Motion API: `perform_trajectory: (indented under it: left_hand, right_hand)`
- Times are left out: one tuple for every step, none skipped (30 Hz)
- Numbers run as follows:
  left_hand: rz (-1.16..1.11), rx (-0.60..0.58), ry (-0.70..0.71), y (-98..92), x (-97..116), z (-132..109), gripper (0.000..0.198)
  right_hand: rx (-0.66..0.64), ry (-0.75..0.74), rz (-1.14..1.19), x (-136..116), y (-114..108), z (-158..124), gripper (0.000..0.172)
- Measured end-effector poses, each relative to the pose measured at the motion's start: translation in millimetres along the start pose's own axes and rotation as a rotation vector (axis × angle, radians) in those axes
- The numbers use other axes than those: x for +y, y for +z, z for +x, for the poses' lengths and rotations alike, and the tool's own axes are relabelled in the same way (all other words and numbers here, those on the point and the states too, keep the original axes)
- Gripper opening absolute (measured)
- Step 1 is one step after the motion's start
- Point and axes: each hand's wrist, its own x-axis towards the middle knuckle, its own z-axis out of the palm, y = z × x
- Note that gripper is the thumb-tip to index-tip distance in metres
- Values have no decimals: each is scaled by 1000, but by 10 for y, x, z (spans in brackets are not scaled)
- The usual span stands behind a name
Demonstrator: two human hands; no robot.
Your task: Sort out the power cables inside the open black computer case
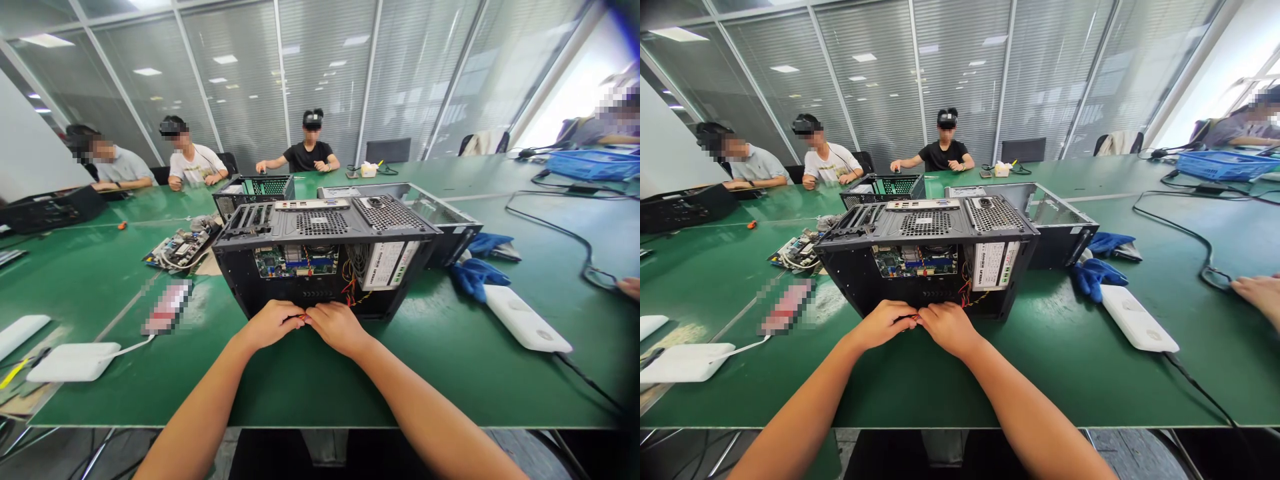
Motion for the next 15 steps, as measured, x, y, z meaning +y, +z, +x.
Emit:
perform_trajectory:
  left_hand:
    - [22,19,-7,23,-10,-7,28]
    - [39,34,-13,49,-17,-16,30]
    - [54,50,-15,75,-23,-26,31]
    - [68,63,-16,101,-27,-37,32]
    - [82,74,-14,123,-30,-48,32]
    - [99,84,-10,142,-32,-59,31]
    - [120,95,-6,157,-33,-71,31]
    - [145,108,-2,169,-35,-82,29]
    - [173,119,1,178,-38,-93,28]
    - [201,129,4,186,-40,-102,26]
    - [229,138,6,193,-43,-110,25]
    - [255,145,7,199,-46,-115,24]
    - [280,147,8,207,-48,-116,24]
    - [304,150,9,216,-50,-114,24]
    - [330,153,9,227,-52,-110,24]
  right_hand:
    - [4,3,-4,-2,5,1,29]
    - [9,5,-7,-4,11,2,29]
    - [13,8,-9,-7,18,2,28]
    - [16,13,-13,-10,24,2,28]
    - [19,19,-18,-13,30,2,29]
    - [24,24,-24,-16,35,1,29]
    - [31,28,-29,-19,39,1,29]
    - [39,32,-33,-22,42,1,30]
    - [48,36,-35,-24,45,0,30]
    - [54,40,-35,-26,49,-1,30]
    - [57,45,-32,-26,53,-2,30]
    - [55,51,-27,-27,57,-3,30]
    - [48,58,-20,-27,60,-5,30]
    - [37,66,-9,-28,62,-6,30]
    - [23,76,4,-30,62,-6,30]
